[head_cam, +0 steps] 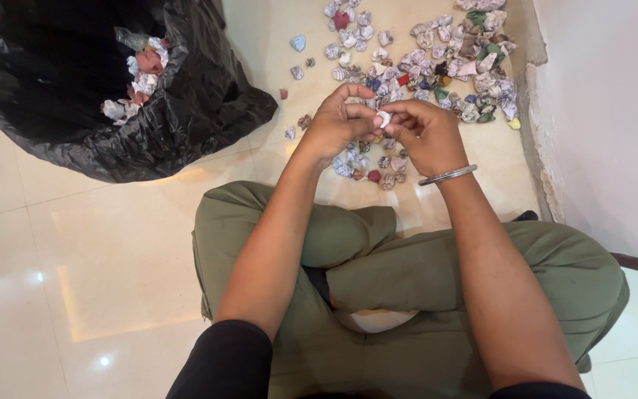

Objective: The person sits on the floor and picks up small, colorful candy wrappers from a pile. They unwrap each wrapper by hand and place the contents into a black plastic bag. The person continues this process, clearing the pile of wrappers from the floor.

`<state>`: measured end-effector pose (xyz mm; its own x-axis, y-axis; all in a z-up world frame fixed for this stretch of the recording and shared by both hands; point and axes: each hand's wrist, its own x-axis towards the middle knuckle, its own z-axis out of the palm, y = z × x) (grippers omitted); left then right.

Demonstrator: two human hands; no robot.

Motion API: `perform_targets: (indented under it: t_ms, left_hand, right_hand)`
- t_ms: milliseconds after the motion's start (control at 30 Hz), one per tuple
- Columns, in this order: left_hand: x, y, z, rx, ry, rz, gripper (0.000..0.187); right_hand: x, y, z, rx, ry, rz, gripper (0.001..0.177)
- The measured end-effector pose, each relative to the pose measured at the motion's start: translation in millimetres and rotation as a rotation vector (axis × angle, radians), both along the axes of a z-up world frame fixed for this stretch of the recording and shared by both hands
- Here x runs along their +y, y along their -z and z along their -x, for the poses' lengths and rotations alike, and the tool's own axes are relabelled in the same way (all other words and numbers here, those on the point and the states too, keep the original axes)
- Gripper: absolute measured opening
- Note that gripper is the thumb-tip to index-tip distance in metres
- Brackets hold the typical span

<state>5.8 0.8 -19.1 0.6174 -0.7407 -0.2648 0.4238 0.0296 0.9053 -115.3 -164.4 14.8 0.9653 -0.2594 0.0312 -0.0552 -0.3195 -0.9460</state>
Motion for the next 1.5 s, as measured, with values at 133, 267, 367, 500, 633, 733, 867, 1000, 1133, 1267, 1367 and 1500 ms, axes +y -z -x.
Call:
perform_targets:
  t_ms: [133,267,367,500,633,733,867,1000,1133,1267,1367,1500]
  left_hand:
    - [-0.3,-7.1,3.9,-0.027,-0.026,0.026,0.045]
    - [-0.9,-9.2,5.7,0.047,-0.046,0.065,0.047]
    - [1.3,-8.9,4.3,0.111,-0.016,0.079,0.05]
    - [1.6,-8.5,3.5,0.118,0.011,0.101,0.054]
    - [-4.0,-4.4,10.4,0.067,0.009,0.061,0.052]
    - [-7.4,-3.3,11.0,0.01,-0.027,0.05,0.047]
    - [-10.1,-2.5,13.5,-0.168,-0.027,0.086,0.035]
    - [-10.4,-11.3,18.1,-0.415,-0.07,0.143,0.027]
    - [-7.6,-32.7,26.6,-0.571,-0.073,0.102,0.028]
    - [-2.6,-51.2,31.8,-0.771,-0.066,0.033,0.039]
    - [-2.0,-55.8,33.2,-0.926,-0.063,0.043,0.044]
    - [-1.3,-56.2,30.0,-0.946,0.027,0.11,0.054]
  right_hand:
    - [2.7,-12.0,4.0,-0.1,-0.007,0.126,0.026]
    - [4.2,-22.1,4.4,-0.178,-0.02,0.176,0.027]
    - [5.0,-25.2,5.3,-0.246,-0.044,0.199,0.026]
    - [8.0,-25.2,4.2,-0.252,-0.08,0.152,0.03]
    - [7.7,-22.2,6.0,-0.274,-0.078,0.181,0.026]
    - [7.7,-19.5,6.3,-0.194,0.039,0.205,0.018]
    - [5.1,-9.6,5.2,-0.172,0.128,0.093,0.008]
    - [-1.6,7.2,6.3,-0.066,0.217,-0.087,0.023]
    - [-11.0,21.4,7.4,-0.051,0.212,-0.269,0.035]
    - [-13.8,26.3,4.2,-0.011,0.134,-0.536,0.032]
    - [-9.3,28.9,5.2,0.099,0.13,-0.625,0.031]
    - [-9.7,35.3,6.0,0.065,0.076,-0.9,0.034]
